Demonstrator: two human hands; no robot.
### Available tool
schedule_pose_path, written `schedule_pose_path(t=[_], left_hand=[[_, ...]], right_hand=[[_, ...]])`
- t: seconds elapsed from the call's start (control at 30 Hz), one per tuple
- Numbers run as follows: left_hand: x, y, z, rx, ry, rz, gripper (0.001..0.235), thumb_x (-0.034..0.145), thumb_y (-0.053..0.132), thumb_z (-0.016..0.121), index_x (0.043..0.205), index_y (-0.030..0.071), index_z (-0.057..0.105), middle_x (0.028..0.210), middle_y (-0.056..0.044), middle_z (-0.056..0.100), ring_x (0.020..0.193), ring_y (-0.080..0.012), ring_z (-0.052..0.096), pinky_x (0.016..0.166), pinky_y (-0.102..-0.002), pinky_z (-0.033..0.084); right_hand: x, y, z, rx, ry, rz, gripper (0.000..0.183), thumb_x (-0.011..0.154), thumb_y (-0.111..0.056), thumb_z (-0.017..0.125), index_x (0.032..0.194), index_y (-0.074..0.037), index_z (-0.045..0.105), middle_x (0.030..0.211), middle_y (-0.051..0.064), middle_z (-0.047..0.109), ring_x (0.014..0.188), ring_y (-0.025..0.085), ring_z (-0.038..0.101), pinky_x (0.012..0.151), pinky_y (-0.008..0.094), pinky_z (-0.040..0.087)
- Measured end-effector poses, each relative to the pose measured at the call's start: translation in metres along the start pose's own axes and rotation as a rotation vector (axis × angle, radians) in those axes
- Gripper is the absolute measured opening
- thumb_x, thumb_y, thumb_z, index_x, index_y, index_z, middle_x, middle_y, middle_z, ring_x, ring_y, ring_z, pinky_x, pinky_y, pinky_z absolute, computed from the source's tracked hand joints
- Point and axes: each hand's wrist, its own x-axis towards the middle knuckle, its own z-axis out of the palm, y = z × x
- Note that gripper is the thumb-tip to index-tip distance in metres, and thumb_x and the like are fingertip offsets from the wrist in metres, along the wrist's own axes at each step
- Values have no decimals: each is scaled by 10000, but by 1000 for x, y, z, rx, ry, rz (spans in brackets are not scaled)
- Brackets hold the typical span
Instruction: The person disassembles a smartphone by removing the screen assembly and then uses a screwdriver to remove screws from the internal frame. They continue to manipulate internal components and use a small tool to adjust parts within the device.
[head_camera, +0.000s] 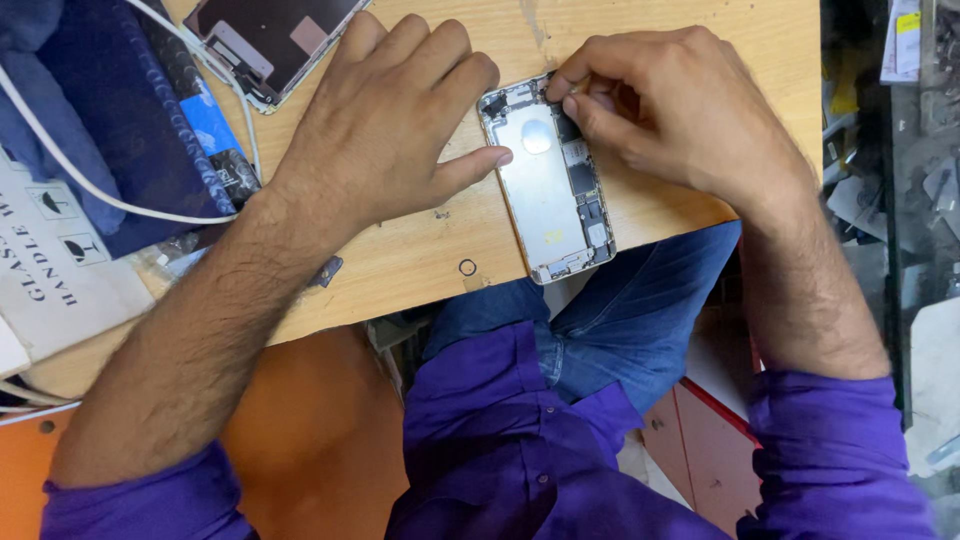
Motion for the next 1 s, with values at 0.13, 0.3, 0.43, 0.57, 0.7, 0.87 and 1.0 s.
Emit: schedule_pose_path(t=[0.13, 0.3, 0.43, 0.57, 0.7, 0.87, 1.0], left_hand=[[0, 1, -2, 2, 7, 6, 517, 968, 503, 843, 1189, 74, 655, 1053, -49, 540, 1070, -220, 529, 953, -424, 387], [1, 1, -4, 9, -16, -7, 511, 958, 506, 845, 1173, 80, 662, 1085, -45, 544, 1055, -219, 537, 943, -429, 388], [3, 2, -5, -12, -10, -10, 514, 950, 499, 850, 1171, 76, 659, 1106, -45, 554, 1064, -222, 537, 941, -428, 389], [7, -2, -12, 24, 58, 27, 457, 945, 428, 847, 1176, 80, 662, 1058, -37, 566, 1002, -209, 547, 920, -417, 400], [4, -9, -22, 67, 157, -23, 235, 948, 180, 732, 1135, 77, 635, 1055, -34, 581, 1029, -192, 574, 958, -384, 410], [6, -10, -16, 32, 134, -74, 88, 999, 128, 702, 1066, 94, 658, 972, -14, 597, 938, -185, 580, 872, -372, 399], [5, -4, -7, 10, 116, -49, 278, 1072, 339, 794, 1023, 98, 665, 925, -9, 599, 906, -189, 599, 831, -381, 396]], right_hand=[[0, -5, 0, 28, 23, -105, 161, 1068, -186, 701, 1183, -89, 758, 1040, 98, 752, 863, 265, 722, 767, 375, 568], [-14, -6, -8, 129, 107, -48, 171, 1020, -111, 702, 1178, -63, 743, 996, 100, 733, 781, 225, 665, 675, 317, 507], [-45, -5, -2, 334, 279, 150, 96, 1037, -56, 663, 1106, -5, 705, 929, 82, 697, 751, 122, 623, 660, 239, 461], [-78, -13, 39, 405, 593, 138, 84, 1018, 64, 569, 1034, 82, 650, 951, 148, 639, 744, 150, 580, 639, 236, 461], [-104, -8, 63, 362, 641, 81, 250, 890, 133, 430, 909, 27, 656, 869, 137, 659, 746, 192, 623, 714, 268, 497], [-95, 26, 38, 291, 619, 19, 181, 996, 102, 486, 949, 55, 654, 895, 116, 694, 738, 169, 650, 694, 254, 506], [-39, 56, 1, -38, 521, -8, 39, 1037, 36, 662, 1065, 64, 668, 939, 144, 711, 815, 207, 699, 720, 325, 555]])
